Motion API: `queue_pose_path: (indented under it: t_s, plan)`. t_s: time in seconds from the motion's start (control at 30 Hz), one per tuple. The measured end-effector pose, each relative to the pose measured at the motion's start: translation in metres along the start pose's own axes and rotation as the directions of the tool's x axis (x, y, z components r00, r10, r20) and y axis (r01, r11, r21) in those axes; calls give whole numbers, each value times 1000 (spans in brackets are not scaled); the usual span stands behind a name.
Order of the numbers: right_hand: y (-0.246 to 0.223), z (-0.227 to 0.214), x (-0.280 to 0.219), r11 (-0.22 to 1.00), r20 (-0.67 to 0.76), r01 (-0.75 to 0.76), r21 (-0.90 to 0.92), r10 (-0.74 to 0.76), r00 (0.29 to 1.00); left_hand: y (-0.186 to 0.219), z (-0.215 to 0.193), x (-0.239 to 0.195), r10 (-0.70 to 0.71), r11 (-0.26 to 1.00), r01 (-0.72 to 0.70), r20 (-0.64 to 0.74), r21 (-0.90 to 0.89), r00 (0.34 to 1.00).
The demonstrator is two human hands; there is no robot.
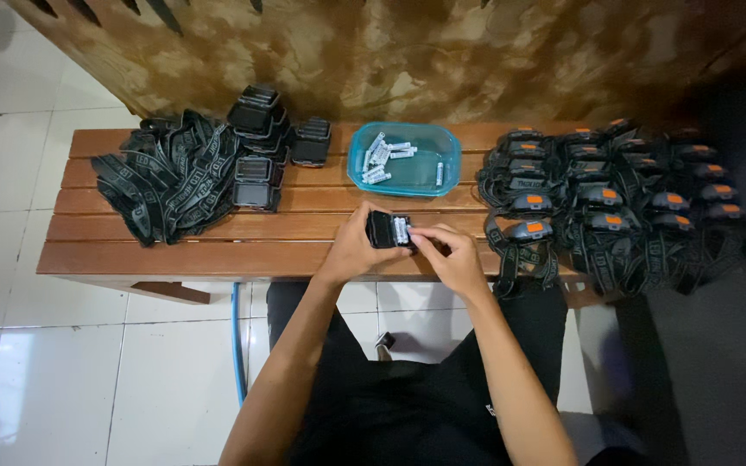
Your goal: The person assembles headlamps by inserting batteries into the headlamp unit, attaching the unit to the head strap, and testing the light. The person repeats this process for multiple headlamps, placing completed units on the table.
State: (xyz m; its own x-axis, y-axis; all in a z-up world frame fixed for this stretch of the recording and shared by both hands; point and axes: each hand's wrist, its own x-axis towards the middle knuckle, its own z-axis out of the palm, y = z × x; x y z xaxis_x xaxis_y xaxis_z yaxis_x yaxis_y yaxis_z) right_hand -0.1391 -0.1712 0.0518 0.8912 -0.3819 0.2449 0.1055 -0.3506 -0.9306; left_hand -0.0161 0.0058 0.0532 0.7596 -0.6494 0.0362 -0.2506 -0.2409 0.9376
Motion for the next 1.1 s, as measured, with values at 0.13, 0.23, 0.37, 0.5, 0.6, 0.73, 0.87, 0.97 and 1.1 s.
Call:
queue_pose_path:
  t_s: [0.13, 0.23, 0.37, 0.5, 0.6, 0.73, 0.87, 0.97, 1.1]
  plan:
    - [2, -1, 2, 1000, 40, 6, -8, -6, 999, -7, 0, 1, 12, 998, -14, 37, 61, 999]
    - [2, -2, 2, 1000, 46, -17, 2, 17, 999, -3, 0, -1, 19, 998, -21, 35, 61, 999]
    - [6, -3, 3, 999, 68, -31, -11, 32, 997, -2, -2, 1, 67, 996, -69, 31, 61, 997]
    - [19, -6, 5, 997, 124, -70, -9, 71, 990, 8, -8, 4, 82, 995, -85, 77, 44, 994]
    - [18, -11, 6, 991, 152, -123, 46, 115, 982, 3, -10, 0, 26, 999, -29, 99, 26, 995]
    - [16, -12, 9, 978, 155, -171, 117, 153, 976, 11, -16, 1, -1, 992, 18, 134, -128, 991]
    - [15, -16, 10, 944, 239, -289, 157, 248, 939, 3, -18, 3, -15, 961, 70, 203, -267, 979]
    - [9, -18, 15, 927, 295, -325, 190, 262, 919, 8, -19, 2, -21, 948, 93, 231, -304, 973]
    - [14, -19, 18, 915, 337, -325, 241, 235, 912, 9, -18, 2, -10, 935, 98, 249, -340, 968]
